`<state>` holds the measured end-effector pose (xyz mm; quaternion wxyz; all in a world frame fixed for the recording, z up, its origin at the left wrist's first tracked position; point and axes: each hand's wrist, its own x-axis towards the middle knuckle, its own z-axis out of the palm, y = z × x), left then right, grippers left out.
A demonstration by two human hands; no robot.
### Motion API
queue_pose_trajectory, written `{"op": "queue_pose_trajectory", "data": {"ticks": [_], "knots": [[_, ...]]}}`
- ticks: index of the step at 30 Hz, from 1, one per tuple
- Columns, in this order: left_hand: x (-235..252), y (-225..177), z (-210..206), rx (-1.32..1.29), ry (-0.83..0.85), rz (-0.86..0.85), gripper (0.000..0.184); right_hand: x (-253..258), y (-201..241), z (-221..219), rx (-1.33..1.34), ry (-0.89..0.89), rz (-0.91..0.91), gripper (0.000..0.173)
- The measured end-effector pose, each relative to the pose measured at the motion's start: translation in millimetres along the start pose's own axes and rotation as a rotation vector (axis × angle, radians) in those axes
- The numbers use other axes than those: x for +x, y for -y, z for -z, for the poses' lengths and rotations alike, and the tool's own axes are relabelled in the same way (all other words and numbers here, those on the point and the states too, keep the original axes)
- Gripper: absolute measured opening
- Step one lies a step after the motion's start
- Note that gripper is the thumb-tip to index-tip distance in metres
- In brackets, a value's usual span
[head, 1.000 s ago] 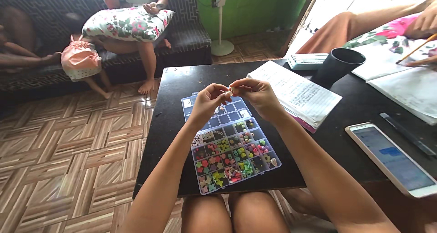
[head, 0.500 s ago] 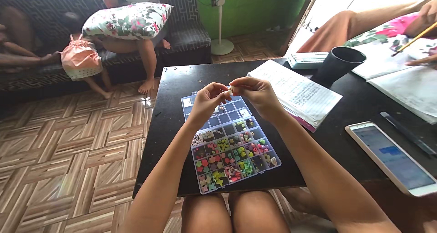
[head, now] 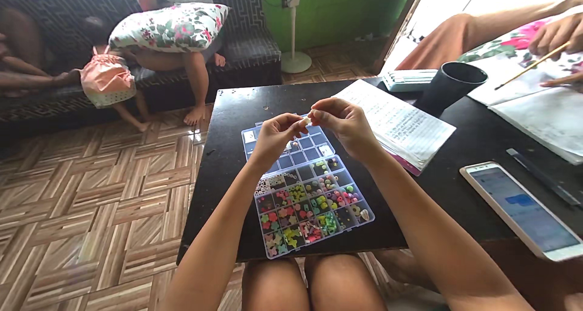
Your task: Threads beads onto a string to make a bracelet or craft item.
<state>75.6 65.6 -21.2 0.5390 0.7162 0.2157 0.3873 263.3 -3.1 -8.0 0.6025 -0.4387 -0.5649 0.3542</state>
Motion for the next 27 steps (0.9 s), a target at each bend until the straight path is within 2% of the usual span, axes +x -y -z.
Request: {"op": "queue_pose_trajectory", "data": {"ticks": [5, 10, 14, 27], "knots": [[0, -2, 0, -0.022, -0.008, 0.023, 0.011, 0, 2, 2, -0.02, 0.015, 0.019, 0.019], [0, -7, 0, -0.117, 0.0, 0.091, 0.013, 1, -1, 3, -0.052, 0.119, 0.073, 0.023], [0, -7, 0, -0.143, 0.042, 0.124, 0.015, 2, -7, 2, -0.042, 0.142, 0.143, 0.015], [1, -6, 0, -0.163, 0.06, 0.112, 0.016, 2, -5, 2, -0.088, 0.066, 0.136, 0.009]]}}
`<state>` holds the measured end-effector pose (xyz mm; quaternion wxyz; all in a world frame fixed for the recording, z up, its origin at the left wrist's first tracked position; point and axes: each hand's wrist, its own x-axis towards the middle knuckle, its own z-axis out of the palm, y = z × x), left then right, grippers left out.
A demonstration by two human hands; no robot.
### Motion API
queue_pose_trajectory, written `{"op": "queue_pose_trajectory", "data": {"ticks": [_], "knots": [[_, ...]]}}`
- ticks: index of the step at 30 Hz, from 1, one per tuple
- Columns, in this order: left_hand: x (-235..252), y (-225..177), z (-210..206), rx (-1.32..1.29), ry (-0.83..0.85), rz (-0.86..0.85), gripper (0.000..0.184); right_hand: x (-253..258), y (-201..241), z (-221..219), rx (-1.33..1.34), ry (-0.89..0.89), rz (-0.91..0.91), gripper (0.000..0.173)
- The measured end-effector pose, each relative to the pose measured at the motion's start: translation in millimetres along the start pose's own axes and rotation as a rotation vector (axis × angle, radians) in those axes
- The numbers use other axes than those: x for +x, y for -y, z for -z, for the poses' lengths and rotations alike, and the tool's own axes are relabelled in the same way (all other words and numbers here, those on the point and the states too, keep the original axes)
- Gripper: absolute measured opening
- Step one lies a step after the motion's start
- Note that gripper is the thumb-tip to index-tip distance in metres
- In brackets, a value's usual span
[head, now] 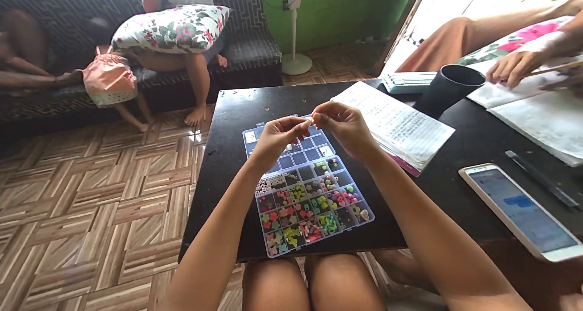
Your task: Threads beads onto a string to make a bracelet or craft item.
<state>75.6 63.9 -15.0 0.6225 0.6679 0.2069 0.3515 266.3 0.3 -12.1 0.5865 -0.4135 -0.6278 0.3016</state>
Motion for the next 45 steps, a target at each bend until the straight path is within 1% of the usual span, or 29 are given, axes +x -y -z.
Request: {"op": "queue_pose_trajectory", "data": {"ticks": [6, 15, 20, 26, 30, 33, 45], "knots": [[-0.8, 0.1, 0.4, 0.025, -0.021, -0.032, 0.015, 0.0, -1.0, -1.2, 0.007, 0.031, -0.007, 0.007], [-0.2, -1.1, -1.2, 0.034, -0.027, -0.031, 0.014, -0.7, 3.6, 0.4, -0.007, -0.016, -0.036, 0.009], [1.1, -1.0, -0.5, 0.055, -0.033, -0.03, 0.015, -0.3, 5.1, 1.1, -0.004, -0.054, -0.081, 0.017], [3.6, 1.5, -1.0, 0.03, -0.047, -0.033, 0.014, 1.4, 1.4, 1.0, 0.031, -0.009, -0.042, 0.021], [4.6, 3.4, -1.1, 0.006, -0.065, -0.031, 0.014, 1.7, 1.2, -0.6, 0.124, -0.015, -0.104, 0.014], [4.4, 3.9, -1.0, -0.002, -0.068, -0.031, 0.015, 2.0, 0.6, -1.3, 0.196, 0.0, -0.137, 0.015], [3.7, 2.0, -1.8, -0.003, -0.062, -0.028, 0.015, 1.6, 1.0, -3.6, 0.241, -0.007, -0.17, 0.015]]}}
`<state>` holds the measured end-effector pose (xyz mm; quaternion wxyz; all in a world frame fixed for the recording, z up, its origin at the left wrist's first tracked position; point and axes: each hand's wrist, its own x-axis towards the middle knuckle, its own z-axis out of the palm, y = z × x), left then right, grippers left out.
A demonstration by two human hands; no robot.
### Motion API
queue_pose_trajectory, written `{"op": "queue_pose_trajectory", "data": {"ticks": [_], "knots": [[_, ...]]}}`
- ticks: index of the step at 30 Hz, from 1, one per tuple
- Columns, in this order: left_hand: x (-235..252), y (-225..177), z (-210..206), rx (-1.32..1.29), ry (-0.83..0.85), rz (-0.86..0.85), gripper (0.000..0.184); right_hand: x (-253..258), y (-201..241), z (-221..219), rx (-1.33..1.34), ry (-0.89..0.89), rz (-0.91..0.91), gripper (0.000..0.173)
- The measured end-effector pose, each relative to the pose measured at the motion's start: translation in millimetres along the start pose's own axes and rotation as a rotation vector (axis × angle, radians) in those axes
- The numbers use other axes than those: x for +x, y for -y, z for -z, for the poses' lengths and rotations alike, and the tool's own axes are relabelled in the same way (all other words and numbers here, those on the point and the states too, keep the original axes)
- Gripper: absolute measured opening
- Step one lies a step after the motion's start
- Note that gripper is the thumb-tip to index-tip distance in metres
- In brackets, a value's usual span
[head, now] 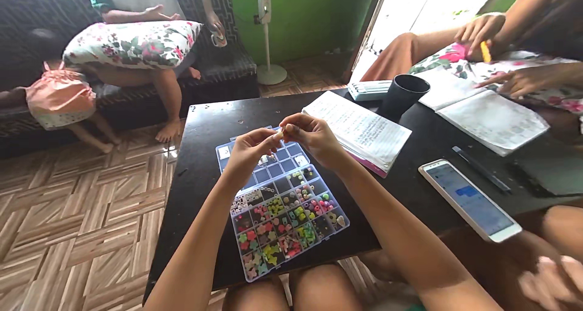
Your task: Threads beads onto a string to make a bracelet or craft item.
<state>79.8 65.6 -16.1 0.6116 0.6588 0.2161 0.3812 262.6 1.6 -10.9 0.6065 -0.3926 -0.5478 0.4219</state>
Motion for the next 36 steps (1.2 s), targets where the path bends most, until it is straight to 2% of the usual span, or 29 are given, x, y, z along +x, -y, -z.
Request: {"op": "queue_pose_trajectory", "data": {"ticks": [17, 29, 36], "knots": [[-0.7, -0.5, 0.4, 0.011, 0.008, -0.004, 0.014, -1.2, -0.1, 1.6, -0.042, 0.024, 0.027, 0.015], [-0.7, -0.5, -0.5, 0.088, -0.014, 0.024, 0.013, -3.7, 0.7, 2.1, -0.198, 0.063, 0.145, 0.014], [0.6, -1.2, -2.5, 0.11, -0.053, 0.052, 0.017, 2.1, -3.3, 2.4, -0.15, 0.083, 0.165, 0.012]]}}
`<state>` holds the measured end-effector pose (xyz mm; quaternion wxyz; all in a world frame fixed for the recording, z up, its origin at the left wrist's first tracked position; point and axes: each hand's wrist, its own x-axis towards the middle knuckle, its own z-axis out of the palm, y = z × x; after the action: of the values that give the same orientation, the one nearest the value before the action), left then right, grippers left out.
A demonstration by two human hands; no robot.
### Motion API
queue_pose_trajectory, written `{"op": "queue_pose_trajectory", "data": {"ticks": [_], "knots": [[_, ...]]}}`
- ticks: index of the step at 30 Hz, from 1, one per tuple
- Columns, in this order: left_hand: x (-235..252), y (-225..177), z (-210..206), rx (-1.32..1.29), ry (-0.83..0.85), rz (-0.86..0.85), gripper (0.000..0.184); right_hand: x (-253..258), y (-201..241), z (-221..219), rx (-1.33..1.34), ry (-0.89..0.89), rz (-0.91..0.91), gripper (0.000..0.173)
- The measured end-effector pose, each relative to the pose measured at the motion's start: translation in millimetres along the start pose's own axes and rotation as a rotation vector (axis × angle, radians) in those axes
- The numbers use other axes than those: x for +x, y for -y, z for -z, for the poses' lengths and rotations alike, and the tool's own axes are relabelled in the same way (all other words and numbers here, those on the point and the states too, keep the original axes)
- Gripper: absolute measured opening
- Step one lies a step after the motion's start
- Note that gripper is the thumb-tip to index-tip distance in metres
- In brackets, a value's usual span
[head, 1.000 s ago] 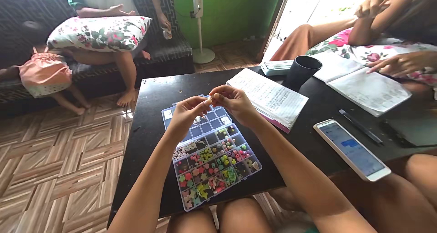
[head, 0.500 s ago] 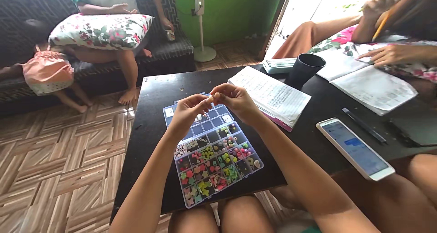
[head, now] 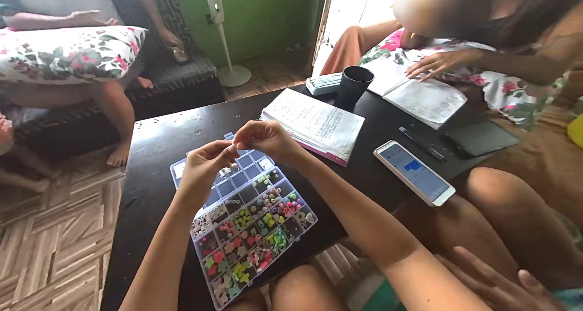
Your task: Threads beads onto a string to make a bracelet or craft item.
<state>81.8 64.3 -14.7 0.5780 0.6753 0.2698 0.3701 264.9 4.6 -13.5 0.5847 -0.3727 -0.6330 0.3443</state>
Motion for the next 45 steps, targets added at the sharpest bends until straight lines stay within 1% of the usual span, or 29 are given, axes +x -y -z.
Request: {"op": "queue_pose_trajectory", "data": {"ticks": [3, 6, 9, 14, 17, 19, 24, 26, 29, 31, 34, 37, 39, 41, 43, 45], "knots": [[1, 3, 2, -0.001, 0.016, -0.025, 0.018, 2, 3, 0, -0.028, 0.006, -0.029, 0.014], [1, 4, 3, -0.001, 0.034, -0.037, 0.019, 3, 0, 0, -0.065, -0.009, -0.011, 0.007], [1, 4, 3, -0.011, 0.039, -0.036, 0.02, 4, -1, 2, -0.086, 0.002, -0.001, 0.005], [0, 1, 2, 0.0, 0.026, -0.008, 0.018, 4, 3, 1, -0.204, 0.028, -0.03, 0.007], [0, 1, 4, 0.003, 0.04, -0.009, 0.017, 6, 4, -2, -0.192, 0.022, -0.069, 0.01], [0, 0, 5, 0.014, 0.058, -0.009, 0.016, 7, 6, -3, -0.113, -0.037, -0.085, 0.012], [-2, -1, 4, 0.058, 0.104, -0.014, 0.015, 0, 13, 7, 0.152, -0.303, -0.102, 0.02], [-3, 0, 5, 0.117, 0.12, -0.024, 0.012, 1, 17, 10, 0.216, -0.437, -0.092, 0.019], [-3, 0, 7, 0.169, 0.14, -0.019, 0.012, 8, 18, 16, 0.334, -0.58, -0.065, 0.018], [-2, 1, 8, 0.168, 0.142, -0.012, 0.012, 10, 22, 18, 0.394, -0.633, -0.082, 0.016], [-1, 0, 7, 0.155, 0.128, -0.005, 0.011, 9, 24, 21, 0.416, -0.664, -0.069, 0.016], [0, 1, 10, 0.261, 0.101, -0.037, 0.013, 9, 23, 24, 0.404, -0.689, -0.054, 0.015], [2, 4, 16, 0.416, 0.103, -0.096, 0.015, 9, 22, 26, 0.277, -0.66, -0.075, 0.012], [3, 9, 20, 0.594, 0.123, -0.179, 0.016, 8, 18, 29, -0.015, -0.561, -0.065, 0.01], [5, 15, 23, 0.727, 0.162, -0.251, 0.014, 7, 12, 31, -0.335, -0.436, -0.007, 0.014], [6, 19, 26, 0.797, 0.205, -0.246, 0.013, 6, 8, 29, -0.54, -0.333, 0.038, 0.016]]}}
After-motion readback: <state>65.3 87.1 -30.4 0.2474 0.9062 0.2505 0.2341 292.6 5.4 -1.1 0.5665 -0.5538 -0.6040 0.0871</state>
